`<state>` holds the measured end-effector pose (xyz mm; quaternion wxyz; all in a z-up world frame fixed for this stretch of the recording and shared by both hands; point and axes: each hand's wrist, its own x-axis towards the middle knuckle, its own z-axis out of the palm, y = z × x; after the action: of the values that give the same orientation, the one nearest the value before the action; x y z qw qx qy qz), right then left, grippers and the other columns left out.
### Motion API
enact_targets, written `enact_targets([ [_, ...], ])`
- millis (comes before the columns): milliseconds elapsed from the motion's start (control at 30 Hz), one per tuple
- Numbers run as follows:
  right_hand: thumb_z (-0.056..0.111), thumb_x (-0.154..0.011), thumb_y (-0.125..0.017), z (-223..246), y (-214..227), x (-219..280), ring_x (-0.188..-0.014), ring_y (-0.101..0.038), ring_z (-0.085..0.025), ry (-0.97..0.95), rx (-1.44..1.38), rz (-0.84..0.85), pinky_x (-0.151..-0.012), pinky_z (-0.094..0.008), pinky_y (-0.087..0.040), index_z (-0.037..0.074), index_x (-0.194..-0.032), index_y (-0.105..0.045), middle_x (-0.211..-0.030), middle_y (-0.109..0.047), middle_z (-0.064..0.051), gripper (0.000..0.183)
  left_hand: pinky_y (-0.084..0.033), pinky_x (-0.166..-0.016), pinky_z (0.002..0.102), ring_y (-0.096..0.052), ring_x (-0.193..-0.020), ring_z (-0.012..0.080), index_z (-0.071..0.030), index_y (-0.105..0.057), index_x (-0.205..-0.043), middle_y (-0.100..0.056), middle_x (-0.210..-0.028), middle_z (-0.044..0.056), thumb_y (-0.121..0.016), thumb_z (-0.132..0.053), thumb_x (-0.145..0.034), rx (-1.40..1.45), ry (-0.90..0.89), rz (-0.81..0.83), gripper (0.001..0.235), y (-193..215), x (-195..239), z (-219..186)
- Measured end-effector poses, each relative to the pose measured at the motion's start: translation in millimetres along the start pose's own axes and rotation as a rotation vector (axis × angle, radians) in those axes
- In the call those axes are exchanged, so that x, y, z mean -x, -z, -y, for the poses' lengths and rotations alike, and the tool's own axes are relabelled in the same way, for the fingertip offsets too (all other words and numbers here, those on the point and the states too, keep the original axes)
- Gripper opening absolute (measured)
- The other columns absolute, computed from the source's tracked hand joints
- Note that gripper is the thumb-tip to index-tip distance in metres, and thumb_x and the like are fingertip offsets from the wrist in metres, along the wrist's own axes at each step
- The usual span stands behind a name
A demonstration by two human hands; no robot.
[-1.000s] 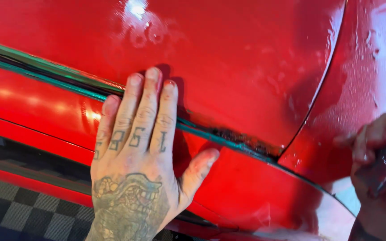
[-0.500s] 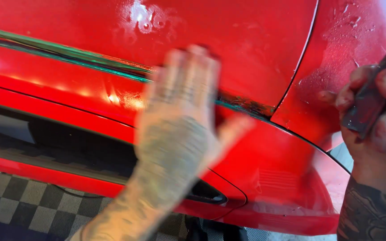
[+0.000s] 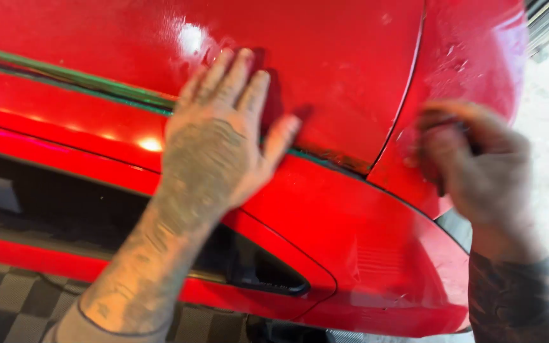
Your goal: Sanding the roof of a red car using a manual sanding block.
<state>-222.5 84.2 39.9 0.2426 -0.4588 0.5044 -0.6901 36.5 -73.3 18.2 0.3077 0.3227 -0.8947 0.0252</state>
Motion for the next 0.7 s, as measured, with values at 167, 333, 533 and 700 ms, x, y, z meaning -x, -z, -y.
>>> enact_targets([
  [167, 0.006, -0.092, -0.077, 27, -59, -19, -0.089, -0.074, -0.024, 0.511, 1.042, 0.422, -0.077, -0.033, -0.059, 0.004, -0.116, -0.075, -0.106, -0.072, -0.011, 0.024, -0.028, -0.118, 0.055, -0.039, -0.145, 0.0399, 0.003, -0.057, -0.144, -0.05, -0.153, 0.026, -0.052, -0.039, -0.108, 0.065, 0.031, -0.158, 0.056, -13, -9, 25],
  [333, 0.009, -0.084, -0.082, 19, -79, -31, -0.093, -0.072, -0.029, 0.577, 1.107, 0.56, -0.08, -0.036, -0.058, 0.005, -0.114, -0.074, -0.104, -0.07, -0.014, 0.031, -0.029, -0.123, 0.054, -0.041, -0.148, 0.0379, 0.001, -0.061, -0.139, -0.054, -0.151, 0.023, -0.054, -0.035, -0.104, 0.149, 0.065, -0.182, 0.05, -7, -4, 20],
  [533, 0.0, -0.089, -0.072, 21, -87, -34, -0.094, -0.072, -0.028, 0.501, 1.064, 0.577, -0.08, -0.035, -0.059, 0.002, -0.118, -0.071, -0.107, -0.069, -0.016, 0.028, -0.032, -0.121, 0.054, -0.044, -0.144, 0.0399, 0.001, -0.062, -0.137, -0.054, -0.149, 0.025, -0.055, -0.034, -0.104, 0.202, 0.083, -0.203, 0.049, -14, -5, 24],
  [700, -0.009, -0.091, -0.069, 20, -70, -38, -0.102, -0.073, -0.029, 0.756, 1.032, 0.602, -0.09, -0.034, -0.061, 0.004, -0.107, -0.073, -0.109, -0.068, -0.018, 0.021, -0.033, -0.118, 0.055, -0.045, -0.143, 0.0408, 0.001, -0.062, -0.135, -0.055, -0.148, 0.024, -0.055, -0.033, -0.103, 0.171, 0.08, -0.217, 0.046, -19, -22, 30],
])
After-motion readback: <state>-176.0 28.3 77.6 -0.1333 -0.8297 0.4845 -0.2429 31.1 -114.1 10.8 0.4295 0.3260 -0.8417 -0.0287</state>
